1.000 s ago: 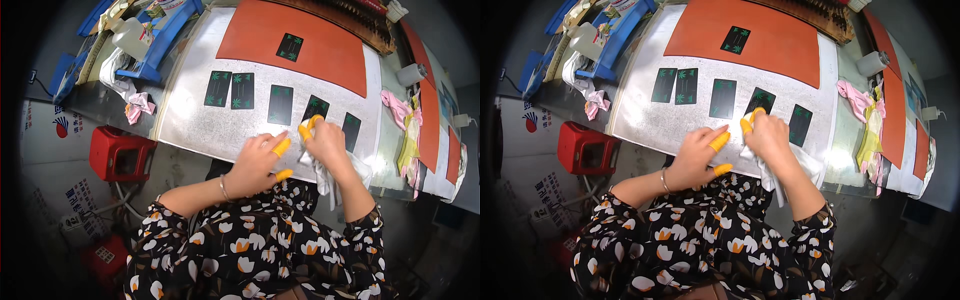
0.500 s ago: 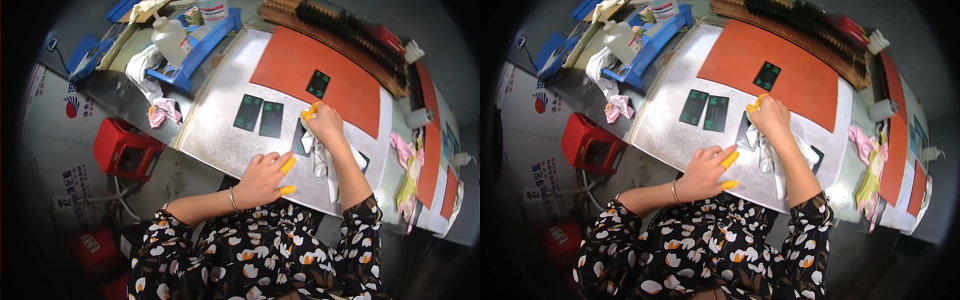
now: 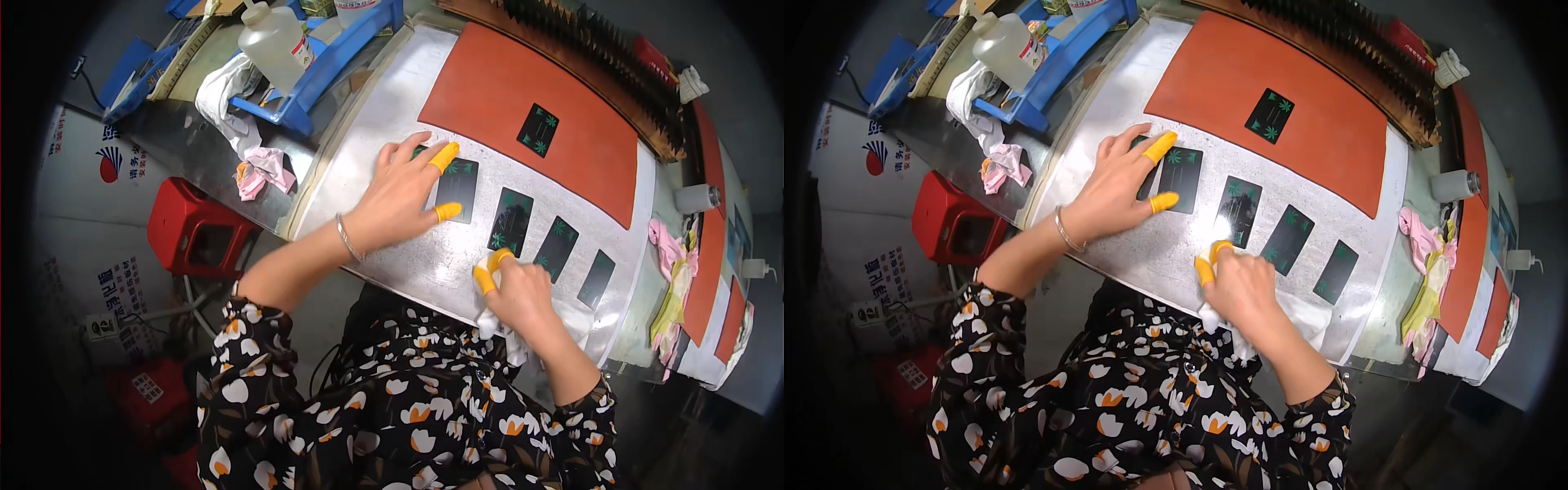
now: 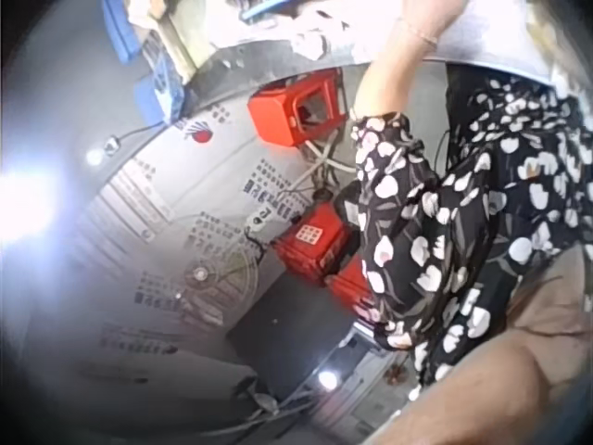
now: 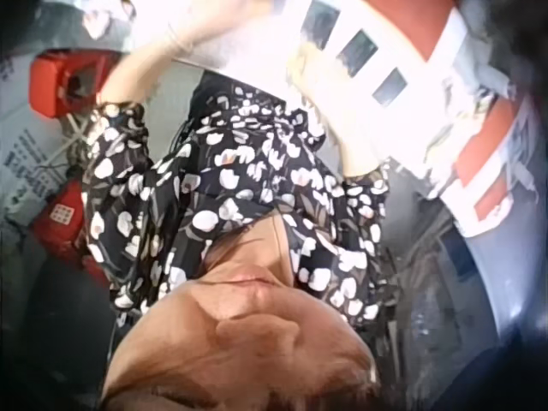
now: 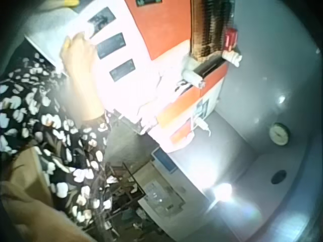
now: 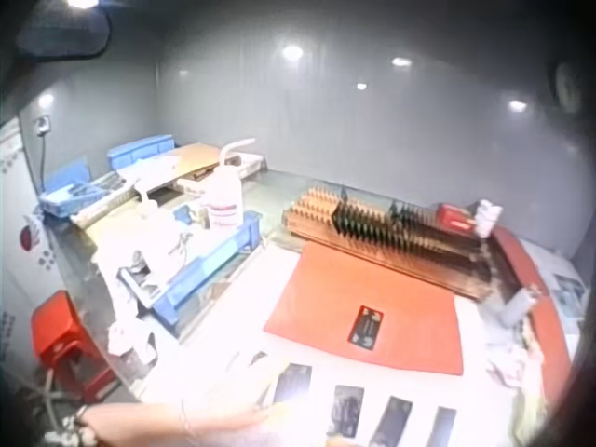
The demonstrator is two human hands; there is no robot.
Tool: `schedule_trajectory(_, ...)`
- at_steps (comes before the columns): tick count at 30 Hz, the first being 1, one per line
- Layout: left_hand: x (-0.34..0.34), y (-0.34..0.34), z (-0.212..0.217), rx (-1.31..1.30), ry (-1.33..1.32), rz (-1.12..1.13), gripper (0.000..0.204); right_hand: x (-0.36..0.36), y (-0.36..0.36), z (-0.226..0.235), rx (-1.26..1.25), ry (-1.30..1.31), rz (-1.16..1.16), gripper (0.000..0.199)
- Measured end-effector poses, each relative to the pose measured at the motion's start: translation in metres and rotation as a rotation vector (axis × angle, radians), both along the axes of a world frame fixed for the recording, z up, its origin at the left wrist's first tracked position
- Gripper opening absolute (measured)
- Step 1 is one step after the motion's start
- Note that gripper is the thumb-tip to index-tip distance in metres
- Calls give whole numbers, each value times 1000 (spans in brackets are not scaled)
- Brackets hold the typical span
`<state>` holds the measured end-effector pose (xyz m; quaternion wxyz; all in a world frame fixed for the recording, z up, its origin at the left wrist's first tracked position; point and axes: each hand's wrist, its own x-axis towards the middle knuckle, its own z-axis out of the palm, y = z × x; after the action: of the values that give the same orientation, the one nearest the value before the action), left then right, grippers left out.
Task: The recorder cleans and organizes small green circuit boards using a cloth and cleaning solution at a workbench.
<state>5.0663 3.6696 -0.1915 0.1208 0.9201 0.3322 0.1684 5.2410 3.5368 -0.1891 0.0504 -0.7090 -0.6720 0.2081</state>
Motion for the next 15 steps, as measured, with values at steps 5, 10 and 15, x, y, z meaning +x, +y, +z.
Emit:
schedule_trajectory(5, -1, 6, -3, -74, 1, -138, 51, 10, -8, 10, -12, 64, 44, 23)
schedule_trajectory(10, -39, -32, -10, -77, -216, -56, 50, 26, 0, 20, 38, 89, -132, 25)
schedule_trajectory(15, -42, -71, -10, -134, -106, -150, 50, 31, 11, 21, 69, 63, -140, 24)
